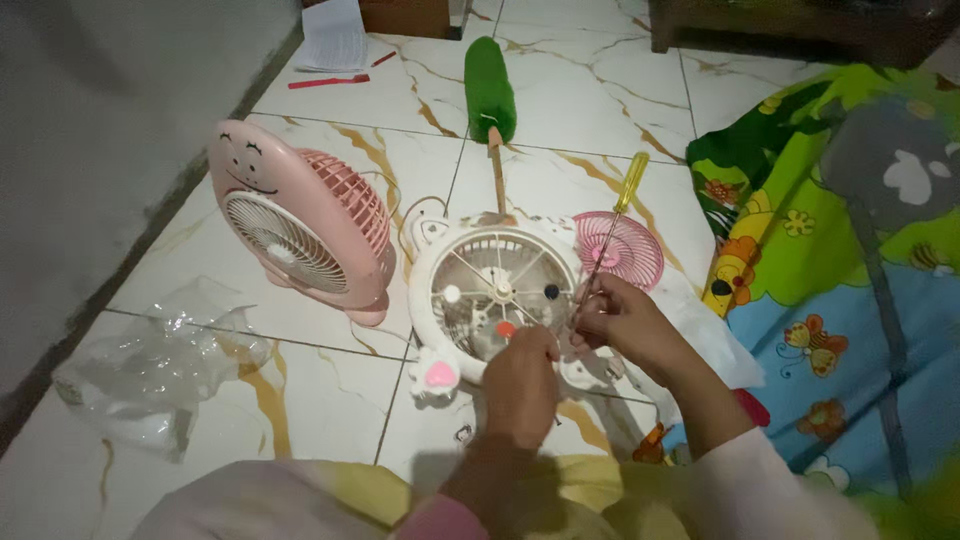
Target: The person unscrews the front grille of a small desk fan with a screwdriver, removes the grille and fan blade, wipes the blade and housing with a tissue, then reattaches the blade and grille and tightens the center screw.
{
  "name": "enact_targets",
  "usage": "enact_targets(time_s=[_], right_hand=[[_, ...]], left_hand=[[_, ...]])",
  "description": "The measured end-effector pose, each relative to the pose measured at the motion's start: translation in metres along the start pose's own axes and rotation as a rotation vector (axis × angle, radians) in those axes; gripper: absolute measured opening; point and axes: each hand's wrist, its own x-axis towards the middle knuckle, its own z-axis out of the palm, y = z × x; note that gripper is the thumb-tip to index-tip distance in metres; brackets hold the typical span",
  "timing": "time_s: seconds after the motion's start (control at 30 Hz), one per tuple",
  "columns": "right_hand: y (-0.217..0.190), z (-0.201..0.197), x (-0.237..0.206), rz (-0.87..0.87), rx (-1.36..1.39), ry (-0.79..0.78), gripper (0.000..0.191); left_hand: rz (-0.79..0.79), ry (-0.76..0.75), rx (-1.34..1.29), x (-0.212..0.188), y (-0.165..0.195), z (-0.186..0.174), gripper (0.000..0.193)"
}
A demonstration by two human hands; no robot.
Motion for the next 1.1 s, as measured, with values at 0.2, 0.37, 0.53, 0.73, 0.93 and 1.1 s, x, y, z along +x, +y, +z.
enact_targets(time_s=[0.2, 0.37, 0.53, 0.73, 0.93, 1.1], right_hand=[[-0.015, 0.012, 0.01, -0.089, -0.2, -0.014, 0.016], [-0.022, 0.02, 0.017, -0.15, -0.088, -0.056, 0.016], [-0.026, 0.033, 0.03, -0.26, -0.193, -0.017, 0.013], [-0.03, 0.04, 0.036, -0.311, -0.026, -0.021, 0.013], [-0.029, 0.039, 0.04, -0.291, -0.106, 0.026, 0.011], [-0.023, 0.043, 0.047, -0.298, -0.103, 0.039, 0.009]], left_hand=[[-0.05, -0.02, -0.107, 0.005, 0.007, -0.008, 0.01], [-0.329, -0.087, -0.325, 0.039, -0.017, -0.046, 0.021], [-0.298, 0.065, -0.217, 0.071, -0.04, -0.065, 0.015], [-0.144, 0.02, -0.229, 0.081, -0.054, -0.053, 0.017], [-0.074, -0.003, -0.062, 0.082, -0.06, -0.048, 0.018], [-0.098, -0.025, -0.107, 0.08, -0.062, -0.045, 0.021]])
